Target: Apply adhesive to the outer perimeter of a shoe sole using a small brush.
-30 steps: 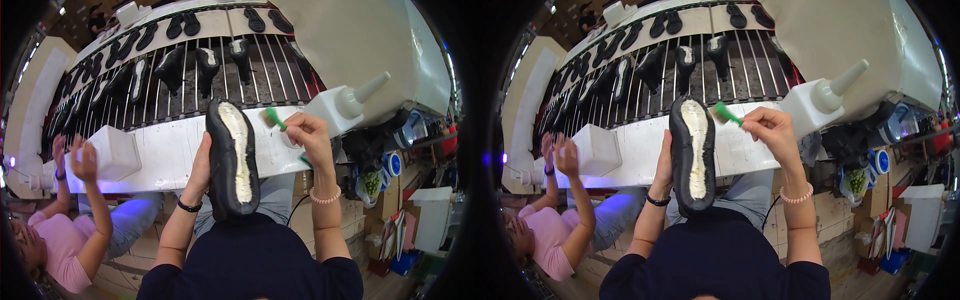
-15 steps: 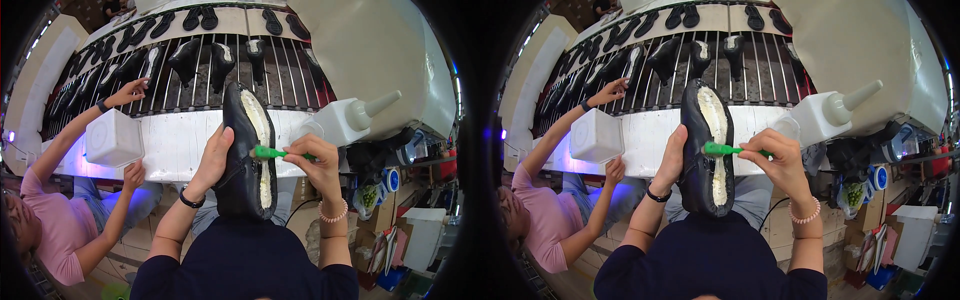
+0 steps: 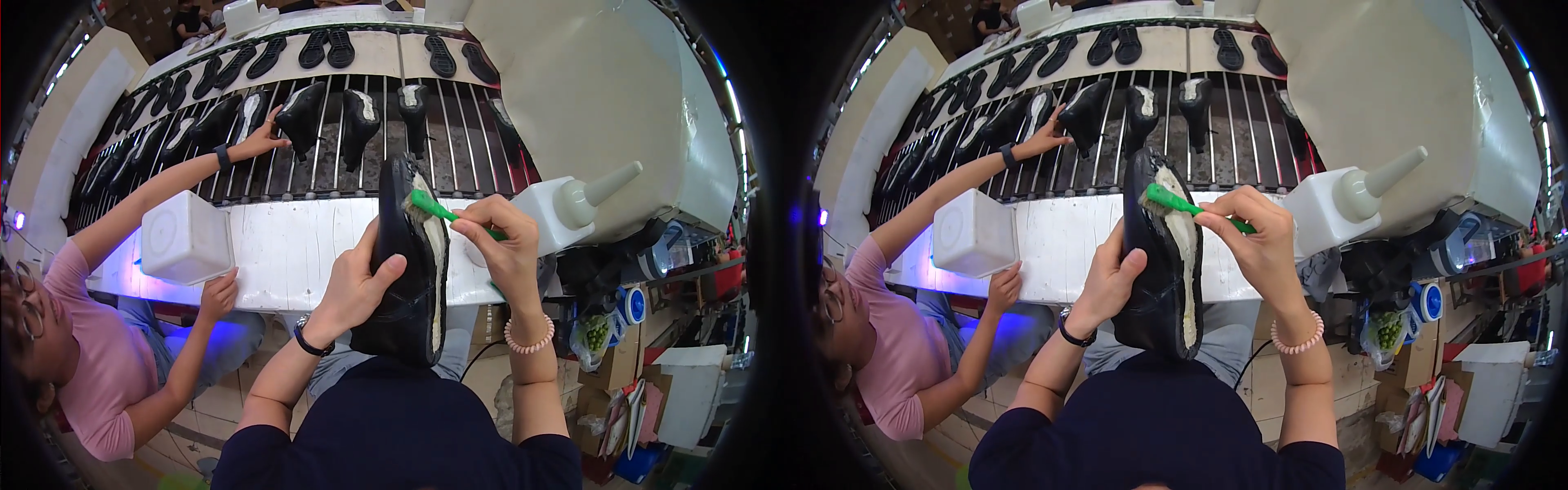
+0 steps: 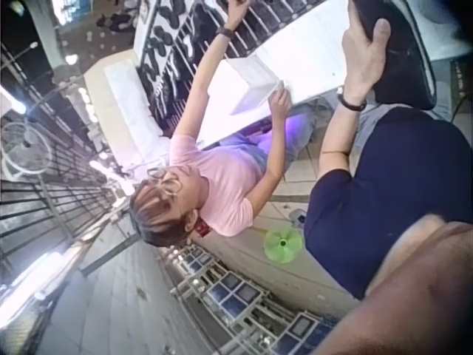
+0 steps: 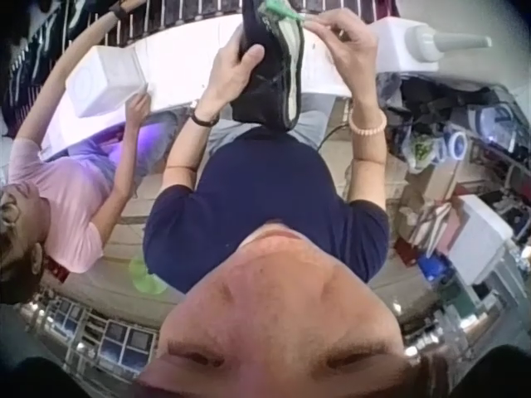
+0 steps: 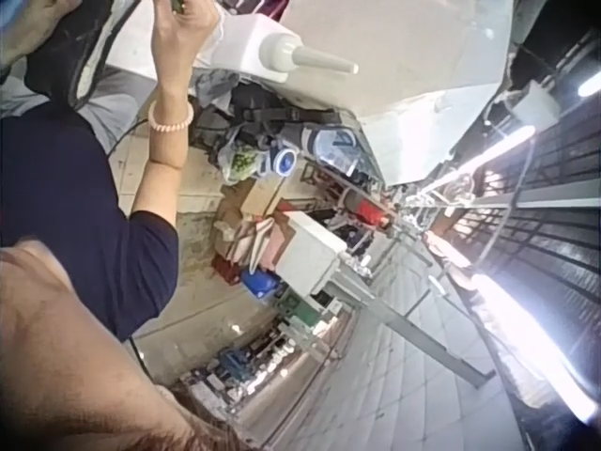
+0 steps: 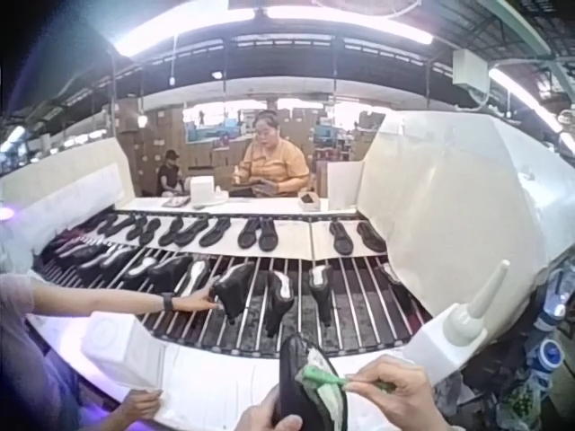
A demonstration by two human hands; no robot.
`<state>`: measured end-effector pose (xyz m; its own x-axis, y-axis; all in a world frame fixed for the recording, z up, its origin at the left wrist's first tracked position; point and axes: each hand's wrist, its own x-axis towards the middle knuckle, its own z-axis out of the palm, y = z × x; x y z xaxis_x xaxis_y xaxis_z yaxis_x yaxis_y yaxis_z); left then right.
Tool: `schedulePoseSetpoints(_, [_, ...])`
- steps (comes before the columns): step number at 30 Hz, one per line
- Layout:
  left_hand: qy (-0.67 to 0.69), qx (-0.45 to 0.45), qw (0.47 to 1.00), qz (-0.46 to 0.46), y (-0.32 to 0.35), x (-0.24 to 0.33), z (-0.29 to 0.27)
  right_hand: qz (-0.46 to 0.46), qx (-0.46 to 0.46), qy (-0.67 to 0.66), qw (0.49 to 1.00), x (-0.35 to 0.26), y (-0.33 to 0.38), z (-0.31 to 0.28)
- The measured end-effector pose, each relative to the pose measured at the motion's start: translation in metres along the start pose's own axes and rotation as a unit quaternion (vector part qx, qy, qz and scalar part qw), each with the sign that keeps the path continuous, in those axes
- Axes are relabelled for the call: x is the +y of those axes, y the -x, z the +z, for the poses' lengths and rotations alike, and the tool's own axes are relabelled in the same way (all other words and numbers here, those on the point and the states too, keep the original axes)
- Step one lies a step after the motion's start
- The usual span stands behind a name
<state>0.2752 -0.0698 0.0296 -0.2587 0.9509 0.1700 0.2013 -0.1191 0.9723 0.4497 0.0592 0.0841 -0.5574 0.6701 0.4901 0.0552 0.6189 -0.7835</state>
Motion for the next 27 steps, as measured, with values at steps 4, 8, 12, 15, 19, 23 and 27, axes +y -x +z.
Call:
schedulePoseSetpoints(4, [-0.123,-0.005,0.991,0.043,0.001,-0.001,-0.001,0.038,0.034,-0.026,0.998,0.008,-0.007,0.003])
schedulePoseSetpoints(8, [-0.147,-0.003,0.986,0.078,0.001,-0.003,-0.003,0.069,0.037,-0.031,0.996,0.011,-0.016,0.000])
schedulePoseSetpoints(12, [-0.133,-0.024,0.988,0.080,-0.001,-0.006,-0.009,0.062,0.036,-0.022,0.997,0.015,-0.027,-0.007])
schedulePoseSetpoints(15, [-0.092,-0.040,0.993,0.068,-0.005,-0.006,-0.013,0.021,-0.026,-0.010,0.999,0.008,-0.034,-0.015])
schedulePoseSetpoints(19, [-0.002,-0.048,0.998,0.051,-0.009,-0.009,-0.013,-0.026,-0.078,-0.022,0.996,0.006,-0.039,-0.023])
schedulePoseSetpoints(23, [0.063,-0.045,0.997,0.029,-0.008,-0.011,-0.014,-0.065,-0.153,0.018,0.986,-0.005,-0.040,-0.027])
schedulePoseSetpoints(27, [0.125,-0.049,0.991,0.018,-0.008,-0.005,-0.015,-0.081,-0.199,0.037,0.976,-0.011,-0.038,-0.030])
